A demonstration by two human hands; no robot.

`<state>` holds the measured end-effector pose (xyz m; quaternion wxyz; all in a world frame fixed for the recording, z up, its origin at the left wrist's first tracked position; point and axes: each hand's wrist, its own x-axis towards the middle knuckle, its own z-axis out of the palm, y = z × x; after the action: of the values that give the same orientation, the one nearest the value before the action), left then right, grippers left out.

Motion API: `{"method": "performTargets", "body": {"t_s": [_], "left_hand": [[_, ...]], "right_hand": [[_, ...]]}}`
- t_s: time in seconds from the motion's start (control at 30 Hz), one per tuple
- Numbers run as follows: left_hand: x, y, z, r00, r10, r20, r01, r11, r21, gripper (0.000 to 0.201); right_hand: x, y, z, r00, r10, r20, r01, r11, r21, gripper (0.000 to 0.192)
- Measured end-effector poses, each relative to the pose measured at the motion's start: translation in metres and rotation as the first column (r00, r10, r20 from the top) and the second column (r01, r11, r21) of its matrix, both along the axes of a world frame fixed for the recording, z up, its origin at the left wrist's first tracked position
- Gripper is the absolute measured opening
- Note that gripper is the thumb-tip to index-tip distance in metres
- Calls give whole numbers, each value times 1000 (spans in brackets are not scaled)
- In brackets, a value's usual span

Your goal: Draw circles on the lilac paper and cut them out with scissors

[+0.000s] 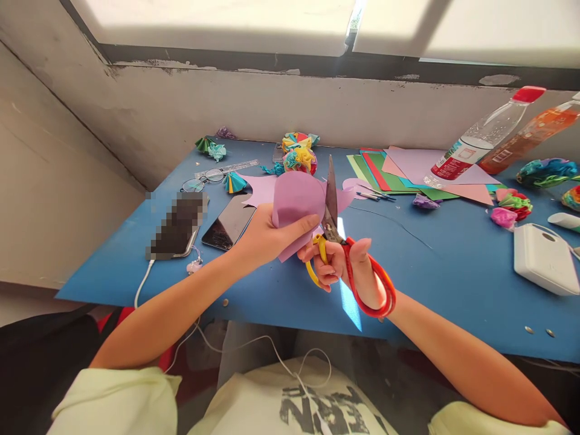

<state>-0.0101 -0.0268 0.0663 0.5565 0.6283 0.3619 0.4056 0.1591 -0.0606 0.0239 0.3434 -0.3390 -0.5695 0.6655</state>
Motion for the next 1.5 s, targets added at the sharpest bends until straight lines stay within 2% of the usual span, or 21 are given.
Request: {"method": "performTargets", "body": {"t_s": [0.27,0.53,0.77,1.0,1.37,1.5], "left_hand": [[-3,2,2,998,-4,-63,2,1000,-30,27],[-9,7,2,995,-16,-98,10,998,-62,28],[-12,10,4,991,-24,-129,14,997,-73,29],[-17,16,9,993,-56,-102,44,993,-109,23],[-24,22,14,982,-97,-161,77,989,-125,26],[-26,23,14,995,23,-101,-37,989,-142,22]], "right_hand": [[8,0,-15,999,20,-49,-18,999,45,85],[7,-2,-11,998,-52,-39,52,999,-4,80],[7,-1,-14,995,-84,-56,82,996,-31,74],[8,-1,-17,996,-86,-26,87,996,27,70],[5,0,-15,990,-139,26,139,990,-9,68],[5,0,-10,988,-148,54,149,988,-26,71]]}}
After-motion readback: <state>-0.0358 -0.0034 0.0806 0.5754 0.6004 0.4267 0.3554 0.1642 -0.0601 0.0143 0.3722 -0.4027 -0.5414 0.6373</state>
